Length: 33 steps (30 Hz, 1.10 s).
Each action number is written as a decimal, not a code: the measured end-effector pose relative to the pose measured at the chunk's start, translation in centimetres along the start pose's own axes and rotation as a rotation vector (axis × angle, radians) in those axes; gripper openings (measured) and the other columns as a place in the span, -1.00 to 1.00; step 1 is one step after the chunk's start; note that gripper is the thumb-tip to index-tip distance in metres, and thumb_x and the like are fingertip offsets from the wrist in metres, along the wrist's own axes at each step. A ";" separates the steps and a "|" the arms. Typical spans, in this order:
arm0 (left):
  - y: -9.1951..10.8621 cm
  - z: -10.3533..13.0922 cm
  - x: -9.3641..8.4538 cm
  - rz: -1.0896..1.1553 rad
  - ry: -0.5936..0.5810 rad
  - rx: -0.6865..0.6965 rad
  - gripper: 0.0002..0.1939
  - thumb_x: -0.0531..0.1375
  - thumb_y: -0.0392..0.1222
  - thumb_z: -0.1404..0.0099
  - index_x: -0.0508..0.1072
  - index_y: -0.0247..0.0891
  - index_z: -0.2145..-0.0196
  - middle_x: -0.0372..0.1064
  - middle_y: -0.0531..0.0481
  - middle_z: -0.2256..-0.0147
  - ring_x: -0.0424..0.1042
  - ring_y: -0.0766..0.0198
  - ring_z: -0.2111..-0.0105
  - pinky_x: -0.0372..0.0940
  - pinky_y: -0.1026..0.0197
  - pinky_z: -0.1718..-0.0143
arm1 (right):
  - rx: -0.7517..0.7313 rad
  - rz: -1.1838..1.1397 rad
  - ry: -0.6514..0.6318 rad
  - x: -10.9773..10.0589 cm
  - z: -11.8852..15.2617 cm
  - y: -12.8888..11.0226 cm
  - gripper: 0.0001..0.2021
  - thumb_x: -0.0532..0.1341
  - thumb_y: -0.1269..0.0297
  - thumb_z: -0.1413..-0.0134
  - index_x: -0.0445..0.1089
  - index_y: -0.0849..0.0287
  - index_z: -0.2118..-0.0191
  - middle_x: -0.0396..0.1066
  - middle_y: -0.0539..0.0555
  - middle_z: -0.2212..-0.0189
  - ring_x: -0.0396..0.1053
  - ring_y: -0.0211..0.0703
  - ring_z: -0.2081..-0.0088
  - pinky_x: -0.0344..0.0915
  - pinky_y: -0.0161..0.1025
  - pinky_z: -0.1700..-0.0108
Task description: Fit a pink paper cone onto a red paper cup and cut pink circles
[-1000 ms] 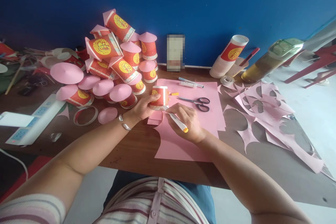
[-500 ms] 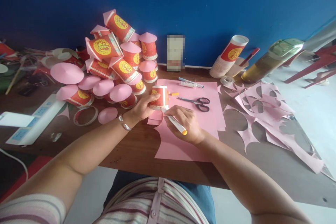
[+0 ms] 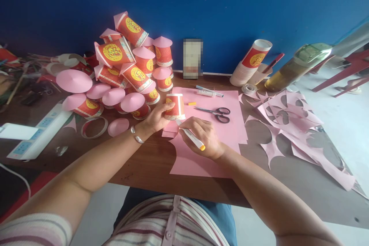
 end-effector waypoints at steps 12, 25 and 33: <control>-0.2 0.0 -0.1 -0.016 0.048 0.023 -0.72 0.34 0.01 -0.27 0.63 -0.22 0.18 0.60 -0.05 0.24 0.56 0.02 0.08 0.45 0.05 0.02 | 0.026 0.018 0.000 0.0 0.3 0.4 -0.88 0.21 0.47 -0.29 0.38 0.08 0.15 0.51 0.00 0.41 0.48 -0.21 0.45 0.39 -0.27 0.40; -0.2 -0.2 -0.1 0.010 0.017 0.014 -0.64 0.33 0.00 -0.28 0.58 -0.24 0.05 0.60 -0.11 0.15 0.55 -0.03 0.01 0.42 0.00 -0.05 | 0.019 -0.024 -0.010 0.0 0.2 0.1 -0.89 0.21 0.47 -0.29 0.37 0.09 0.17 0.47 -0.02 0.43 0.43 -0.23 0.48 0.35 -0.29 0.43; -0.2 -0.3 -0.2 0.173 0.063 -0.034 -0.84 0.31 -0.13 -0.26 0.56 -0.28 0.27 0.56 -0.11 0.22 0.52 0.01 0.05 0.41 0.02 0.00 | -0.020 -0.013 0.047 0.0 0.3 0.3 -0.78 0.25 0.50 -0.25 0.40 0.11 0.05 0.54 0.06 0.31 0.54 -0.14 0.32 0.48 -0.21 0.28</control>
Point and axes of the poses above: each hand's wrist, its own z-axis away from the middle knuckle, its own x-axis out of the palm, y = z × x, the point moved 1 cm from there along -z, towards the middle knuckle
